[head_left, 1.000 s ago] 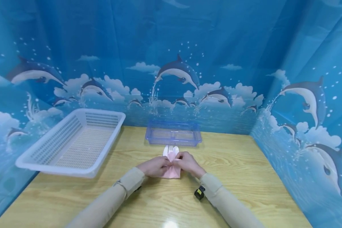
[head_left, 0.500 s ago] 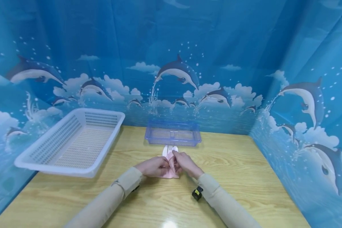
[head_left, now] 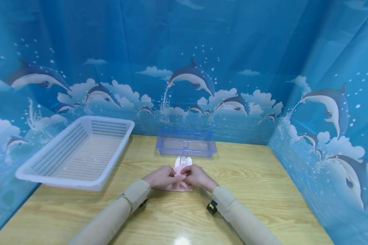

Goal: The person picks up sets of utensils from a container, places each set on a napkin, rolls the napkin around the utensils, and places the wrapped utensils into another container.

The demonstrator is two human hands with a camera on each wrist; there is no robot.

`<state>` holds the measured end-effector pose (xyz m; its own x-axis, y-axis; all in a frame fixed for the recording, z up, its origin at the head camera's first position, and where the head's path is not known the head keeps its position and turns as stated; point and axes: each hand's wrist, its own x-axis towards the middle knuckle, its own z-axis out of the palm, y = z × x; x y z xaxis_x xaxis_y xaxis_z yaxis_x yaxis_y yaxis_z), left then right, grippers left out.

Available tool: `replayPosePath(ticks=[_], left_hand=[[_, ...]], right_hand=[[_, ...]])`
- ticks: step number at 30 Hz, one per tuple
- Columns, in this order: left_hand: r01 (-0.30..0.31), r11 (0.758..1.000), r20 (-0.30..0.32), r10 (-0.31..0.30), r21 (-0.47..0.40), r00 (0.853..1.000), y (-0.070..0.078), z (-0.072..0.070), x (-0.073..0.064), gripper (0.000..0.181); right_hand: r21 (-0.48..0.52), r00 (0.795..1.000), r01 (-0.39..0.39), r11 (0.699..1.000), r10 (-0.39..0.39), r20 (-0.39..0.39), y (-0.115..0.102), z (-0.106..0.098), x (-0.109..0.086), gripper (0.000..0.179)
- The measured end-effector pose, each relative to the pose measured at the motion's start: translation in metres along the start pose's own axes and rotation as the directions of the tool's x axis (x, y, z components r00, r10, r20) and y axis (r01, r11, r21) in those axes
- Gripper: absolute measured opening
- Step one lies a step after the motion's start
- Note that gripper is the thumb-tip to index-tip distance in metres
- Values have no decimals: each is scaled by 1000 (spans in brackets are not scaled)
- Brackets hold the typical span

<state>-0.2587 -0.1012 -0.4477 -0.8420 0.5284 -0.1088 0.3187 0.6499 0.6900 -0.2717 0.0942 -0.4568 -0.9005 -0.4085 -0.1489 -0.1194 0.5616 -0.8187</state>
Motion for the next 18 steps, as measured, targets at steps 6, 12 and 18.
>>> replayPosePath(ticks=[6,12,18], left_hand=[[-36,999,20,35,10,999,-4,1,-1,42],[51,996,55,-47,-67,997,-2,2,-1,51],[95,993,78,-89,-74,993,-1,2,-3,48]], right_hand=[[-264,990,136,955,-127,54,-1,0,5,40],[-358,977,213,909,-203,66,-3,0,10,35],[-363,982,188,913,-175,69,-3,0,14,31]])
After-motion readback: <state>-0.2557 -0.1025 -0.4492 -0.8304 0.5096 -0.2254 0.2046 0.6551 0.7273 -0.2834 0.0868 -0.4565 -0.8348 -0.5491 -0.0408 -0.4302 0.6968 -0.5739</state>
